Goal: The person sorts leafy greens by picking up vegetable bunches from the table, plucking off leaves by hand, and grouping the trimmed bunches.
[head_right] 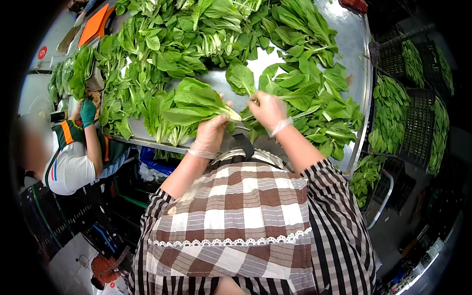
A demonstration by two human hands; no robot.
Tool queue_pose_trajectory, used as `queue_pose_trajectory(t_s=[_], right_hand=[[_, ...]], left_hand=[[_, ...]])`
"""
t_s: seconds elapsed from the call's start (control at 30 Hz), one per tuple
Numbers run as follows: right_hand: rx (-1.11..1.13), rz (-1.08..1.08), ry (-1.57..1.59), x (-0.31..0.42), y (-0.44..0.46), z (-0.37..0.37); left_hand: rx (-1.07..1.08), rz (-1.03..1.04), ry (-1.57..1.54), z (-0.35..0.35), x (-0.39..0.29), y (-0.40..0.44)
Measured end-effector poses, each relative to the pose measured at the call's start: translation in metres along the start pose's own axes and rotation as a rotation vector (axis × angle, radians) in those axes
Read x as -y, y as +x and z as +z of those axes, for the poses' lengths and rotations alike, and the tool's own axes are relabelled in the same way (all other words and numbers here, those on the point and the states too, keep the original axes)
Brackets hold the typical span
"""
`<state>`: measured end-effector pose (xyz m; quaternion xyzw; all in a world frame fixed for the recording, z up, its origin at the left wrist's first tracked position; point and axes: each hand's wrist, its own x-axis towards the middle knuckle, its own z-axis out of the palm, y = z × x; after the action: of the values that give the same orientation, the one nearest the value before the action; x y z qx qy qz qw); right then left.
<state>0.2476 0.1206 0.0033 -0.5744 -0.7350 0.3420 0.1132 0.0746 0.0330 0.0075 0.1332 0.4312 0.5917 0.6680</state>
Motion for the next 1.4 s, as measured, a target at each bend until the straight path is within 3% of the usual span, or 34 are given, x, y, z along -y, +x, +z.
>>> queue_pose_trajectory(t_s=[0.03, 0.13, 0.27, 0.4, 0.5, 0.63, 0.7, 0.83, 0.97, 1.07, 1.17, 1.2, 1.23, 1.4], right_hand=[[0.012, 0.031, -0.211, -0.002, 0.011, 0.002], [0.013, 0.054, -0.353, -0.015, 0.028, 0.012], [-0.021, -0.003, 0.013, -0.028, 0.028, 0.009], [0.176, 0.236, 0.879, -0.030, 0.018, 0.002], [0.217, 0.218, 1.026, -0.012, 0.003, -0.011], [0.202, 0.163, 1.059, -0.001, -0.012, -0.003], [0.181, 0.008, 1.017, 0.002, -0.021, 0.005], [0.172, -0.107, 0.838, 0.011, -0.033, 0.015], [0.182, -0.095, 0.775, 0.022, -0.045, 0.007], [0.242, 0.064, 1.212, 0.017, -0.053, 0.014], [0.249, 0.041, 1.271, 0.003, -0.054, 0.020], [0.298, 0.157, 1.218, 0.013, -0.056, 0.008], [0.341, 0.230, 1.210, 0.018, -0.056, 0.004], [0.361, 0.163, 1.211, 0.009, -0.049, 0.015]], left_hand=[[0.006, -0.009, 0.001, -0.001, 0.001, 0.000], [-0.002, -0.025, -0.005, -0.004, 0.002, 0.000], [-0.034, -0.028, -0.002, -0.004, 0.000, -0.002], [-0.044, -0.017, -0.024, -0.005, 0.006, 0.002], [-0.028, -0.031, -0.034, -0.003, 0.006, 0.003], [-0.090, -0.119, 0.023, -0.002, 0.007, 0.002], [-0.130, -0.080, 0.001, 0.005, 0.007, -0.005], [-0.170, -0.188, 0.022, -0.005, 0.013, -0.003], [-0.205, -0.089, 0.044, 0.002, 0.014, -0.004], [-0.213, -0.162, -0.049, -0.003, 0.012, -0.004], [-0.196, -0.154, -0.084, 0.005, 0.004, -0.008], [-0.168, -0.042, -0.021, -0.001, 0.017, -0.003], [-0.151, -0.105, -0.034, 0.010, 0.004, -0.011], [-0.097, -0.141, 0.024, 0.008, 0.002, -0.011]])
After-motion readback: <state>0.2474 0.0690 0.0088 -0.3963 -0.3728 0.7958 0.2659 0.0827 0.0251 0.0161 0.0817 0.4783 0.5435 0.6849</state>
